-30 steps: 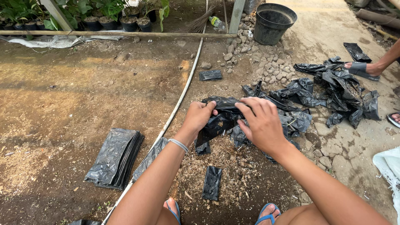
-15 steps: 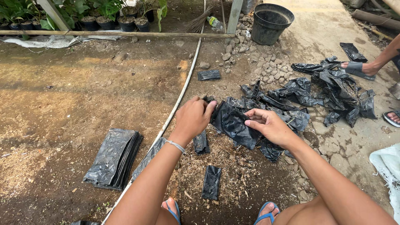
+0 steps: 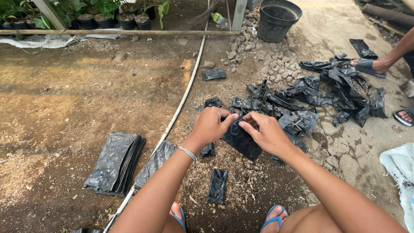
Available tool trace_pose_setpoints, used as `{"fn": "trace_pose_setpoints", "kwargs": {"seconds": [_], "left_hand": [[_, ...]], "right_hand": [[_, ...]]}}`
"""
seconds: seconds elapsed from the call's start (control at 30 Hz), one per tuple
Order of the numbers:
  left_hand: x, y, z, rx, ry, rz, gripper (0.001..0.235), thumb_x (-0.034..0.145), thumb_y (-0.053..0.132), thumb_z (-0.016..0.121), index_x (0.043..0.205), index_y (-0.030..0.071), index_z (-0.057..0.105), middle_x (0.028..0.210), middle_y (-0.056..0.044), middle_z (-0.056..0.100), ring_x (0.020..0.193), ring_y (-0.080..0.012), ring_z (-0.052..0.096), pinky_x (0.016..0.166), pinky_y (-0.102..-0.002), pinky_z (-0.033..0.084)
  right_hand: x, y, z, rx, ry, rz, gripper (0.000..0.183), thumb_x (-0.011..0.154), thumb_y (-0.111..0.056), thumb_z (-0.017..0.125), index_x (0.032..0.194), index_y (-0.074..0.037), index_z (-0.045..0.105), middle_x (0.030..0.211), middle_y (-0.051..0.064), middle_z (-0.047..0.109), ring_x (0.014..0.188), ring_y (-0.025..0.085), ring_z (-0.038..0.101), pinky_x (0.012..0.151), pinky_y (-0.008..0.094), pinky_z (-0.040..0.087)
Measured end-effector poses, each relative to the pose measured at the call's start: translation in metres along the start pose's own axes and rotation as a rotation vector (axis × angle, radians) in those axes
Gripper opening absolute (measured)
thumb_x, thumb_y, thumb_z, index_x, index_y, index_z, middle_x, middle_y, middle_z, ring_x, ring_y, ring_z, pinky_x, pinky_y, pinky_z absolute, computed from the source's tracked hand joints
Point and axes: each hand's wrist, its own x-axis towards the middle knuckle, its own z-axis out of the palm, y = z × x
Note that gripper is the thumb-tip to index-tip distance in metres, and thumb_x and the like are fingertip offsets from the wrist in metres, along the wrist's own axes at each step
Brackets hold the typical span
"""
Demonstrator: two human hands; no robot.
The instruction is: The person sits on the ground and repeatedly folds black plastic sheets by hand. They pick up each sheet, fold it into a smaller rectangle, and place it on a growing stack. Another person is visible nearby doing the same task.
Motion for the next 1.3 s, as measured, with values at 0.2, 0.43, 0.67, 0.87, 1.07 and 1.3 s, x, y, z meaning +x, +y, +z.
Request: {"fn": "trace_pose_setpoints", "kwargs": {"seconds": [0.2,0.43,0.67,0.87,1.07,1.3], "left_hand": [[0.005,0.001,-0.011,-0.054,0.185,-0.025,0.032,0.092,0.036,0.07,0.084,0.006,0.078,0.071,-0.017,0.07,0.066,-0.0367,0.067,0.061,-0.046,0.05],[0.007,-0.017,-0.032,-0.047,0.219,-0.012,0.029,0.093,0.033,0.07,0.091,0.006,0.079,0.08,-0.016,0.073,0.07,-0.0364,0.069,0.066,-0.044,0.053],[0.003,-0.014,-0.04,0.004,0.142,0.03,0.034,0.091,0.039,0.071,0.089,0.007,0.08,0.078,-0.015,0.073,0.069,-0.0349,0.069,0.065,-0.045,0.052],[0.0,0.001,-0.035,0.085,-0.025,-0.053,0.041,0.092,0.045,0.071,0.083,0.006,0.078,0.071,-0.018,0.069,0.068,-0.0375,0.066,0.066,-0.047,0.05],[0.002,-0.007,-0.035,0.059,0.1,0.015,0.032,0.092,0.04,0.069,0.089,0.01,0.08,0.074,-0.017,0.07,0.07,-0.037,0.068,0.065,-0.048,0.051],[0.009,-0.023,-0.037,-0.082,-0.07,-0.2,0.067,0.095,0.054,0.072,0.075,-0.01,0.073,0.065,-0.02,0.064,0.064,-0.0267,0.06,0.061,-0.043,0.048]], "right_hand": [[0.003,-0.002,0.003,-0.119,0.099,-0.097,0.03,0.102,-0.024,0.061,0.086,0.002,0.058,0.075,0.021,0.064,0.071,0.041,0.062,0.063,0.048,0.045],[0.002,0.012,0.001,-0.12,0.037,-0.108,0.031,0.101,-0.024,0.06,0.084,0.002,0.057,0.072,0.021,0.06,0.065,0.041,0.058,0.061,0.047,0.044],[0.001,0.021,-0.003,0.08,-0.171,-0.026,0.031,0.104,-0.026,0.061,0.089,0.001,0.062,0.07,0.008,0.049,0.065,0.019,0.045,0.058,0.04,0.039],[0.003,0.023,0.004,0.458,-0.254,0.053,0.021,0.093,-0.024,0.068,0.101,-0.005,0.066,0.078,-0.011,0.06,0.072,0.0,0.051,0.063,0.024,0.044],[0.006,0.036,0.005,0.36,-0.288,0.156,0.024,0.099,-0.026,0.067,0.09,-0.003,0.07,0.068,-0.007,0.052,0.063,0.003,0.04,0.055,0.026,0.033],[0.004,0.044,0.004,0.435,-0.239,0.074,0.028,0.103,-0.024,0.066,0.084,-0.004,0.061,0.074,-0.01,0.046,0.069,0.002,0.039,0.058,0.025,0.033]]}}
